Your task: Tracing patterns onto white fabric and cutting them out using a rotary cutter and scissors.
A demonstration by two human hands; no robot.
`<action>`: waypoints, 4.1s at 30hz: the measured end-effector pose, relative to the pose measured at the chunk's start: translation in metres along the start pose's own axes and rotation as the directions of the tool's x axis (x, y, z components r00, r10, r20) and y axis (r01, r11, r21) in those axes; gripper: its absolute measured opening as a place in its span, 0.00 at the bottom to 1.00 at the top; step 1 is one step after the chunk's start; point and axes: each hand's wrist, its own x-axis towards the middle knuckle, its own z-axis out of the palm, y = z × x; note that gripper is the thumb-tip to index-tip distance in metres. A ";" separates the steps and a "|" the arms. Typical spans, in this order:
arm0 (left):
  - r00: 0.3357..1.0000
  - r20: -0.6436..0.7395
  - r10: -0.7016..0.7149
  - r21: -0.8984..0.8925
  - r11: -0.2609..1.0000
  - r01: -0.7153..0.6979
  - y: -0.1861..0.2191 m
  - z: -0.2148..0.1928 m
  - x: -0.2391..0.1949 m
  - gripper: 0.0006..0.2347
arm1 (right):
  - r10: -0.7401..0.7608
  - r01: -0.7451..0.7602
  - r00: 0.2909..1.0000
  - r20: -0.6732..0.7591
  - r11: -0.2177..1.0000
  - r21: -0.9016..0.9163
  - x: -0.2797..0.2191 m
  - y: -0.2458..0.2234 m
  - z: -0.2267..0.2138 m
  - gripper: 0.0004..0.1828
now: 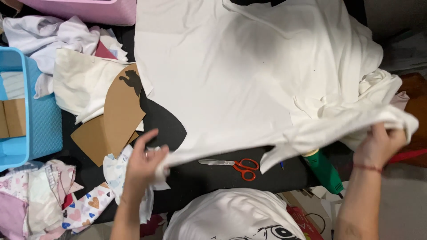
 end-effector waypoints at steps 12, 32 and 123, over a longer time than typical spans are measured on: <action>0.967 0.150 0.208 0.051 0.975 -0.217 0.037 0.011 0.087 0.09 | 0.132 -0.089 0.980 0.148 0.959 -0.267 0.027 -0.014 0.086 0.08; 0.478 0.202 0.855 0.904 0.025 -0.427 0.031 0.031 0.160 0.16 | 0.287 0.031 0.884 0.369 0.751 -0.659 0.016 -0.043 0.118 0.07; 0.841 -0.092 0.533 0.535 0.739 -0.410 -0.036 0.122 0.090 0.07 | 0.612 -0.574 0.631 0.477 0.781 -0.244 -0.091 0.047 0.146 0.10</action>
